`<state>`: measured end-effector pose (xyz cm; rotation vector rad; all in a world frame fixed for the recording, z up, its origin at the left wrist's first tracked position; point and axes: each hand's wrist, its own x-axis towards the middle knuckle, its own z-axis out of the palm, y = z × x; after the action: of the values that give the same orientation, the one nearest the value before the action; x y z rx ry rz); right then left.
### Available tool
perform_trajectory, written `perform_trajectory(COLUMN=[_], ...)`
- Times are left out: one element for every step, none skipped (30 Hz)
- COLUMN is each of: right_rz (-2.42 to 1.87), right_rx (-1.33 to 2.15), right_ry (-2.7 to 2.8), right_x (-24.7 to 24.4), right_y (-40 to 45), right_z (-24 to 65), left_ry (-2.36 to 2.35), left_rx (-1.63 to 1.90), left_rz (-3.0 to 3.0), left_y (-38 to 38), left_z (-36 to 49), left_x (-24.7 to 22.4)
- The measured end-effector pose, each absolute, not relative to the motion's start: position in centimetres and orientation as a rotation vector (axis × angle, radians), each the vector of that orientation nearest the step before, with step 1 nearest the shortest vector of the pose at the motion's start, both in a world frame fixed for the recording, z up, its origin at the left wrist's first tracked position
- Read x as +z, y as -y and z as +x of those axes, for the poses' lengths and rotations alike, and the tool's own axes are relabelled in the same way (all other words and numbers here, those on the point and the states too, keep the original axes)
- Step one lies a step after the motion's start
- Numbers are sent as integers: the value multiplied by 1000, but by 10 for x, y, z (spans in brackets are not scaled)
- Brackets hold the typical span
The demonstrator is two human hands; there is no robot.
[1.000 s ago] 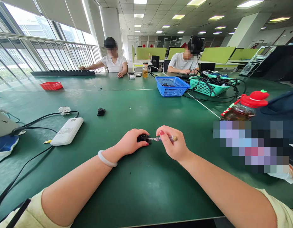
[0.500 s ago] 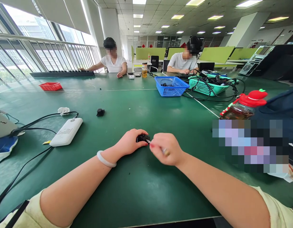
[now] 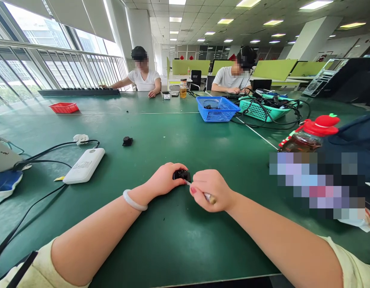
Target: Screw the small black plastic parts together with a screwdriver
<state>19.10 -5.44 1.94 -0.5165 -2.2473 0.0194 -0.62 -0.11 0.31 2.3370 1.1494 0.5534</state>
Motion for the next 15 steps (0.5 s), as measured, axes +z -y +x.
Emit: perform_trajectory(right_rz=[-473,-443,-423,-410,-400,-391,-380,-369,-358,-353,-355,-363,-375,-392,-409], right_rx=[-90,-176,-237,-278,-306,-328,-348,-365,-378,-387,-391,-393,-396,-400,-407], right_ry=[2282,2302,2311,2315,2317,2318,2319,2323,2329,2335,2341,2347,2354,2361,2367], right_x=[19,20,20,20,21,21,22,22,22,22,22,21,21,20,19], right_y=[55,56,57,58,59,59,60,60,60,60,59,58,58,57,56], right_z=[190,188,187,187,186,186,186,186,186,186,187,187,188,188,188], left_ry=[-1149,-1150,-1150,-1148,-1147,-1147,-1147,-1148,-1148,-1148,-1146,-1145,-1144,-1144,-1146], left_rx=[557,559,558,557,558,557,557,558,558,560,560,561,561,561,560], left_rz=[2338,2339,2339,2339,2338,2337,2337,2337,2338,2340,2340,2341,2340,2340,2339], left_y=[1,1,2,2,2,3,3,3,3,2,2,2,2,2,2], left_z=[-6,-6,-7,-7,-6,-6,-6,-6,-6,-7,-7,-7,-7,-7,-7], left_x=[3,3,4,4,5,5,5,5,5,5,4,4,4,4,3])
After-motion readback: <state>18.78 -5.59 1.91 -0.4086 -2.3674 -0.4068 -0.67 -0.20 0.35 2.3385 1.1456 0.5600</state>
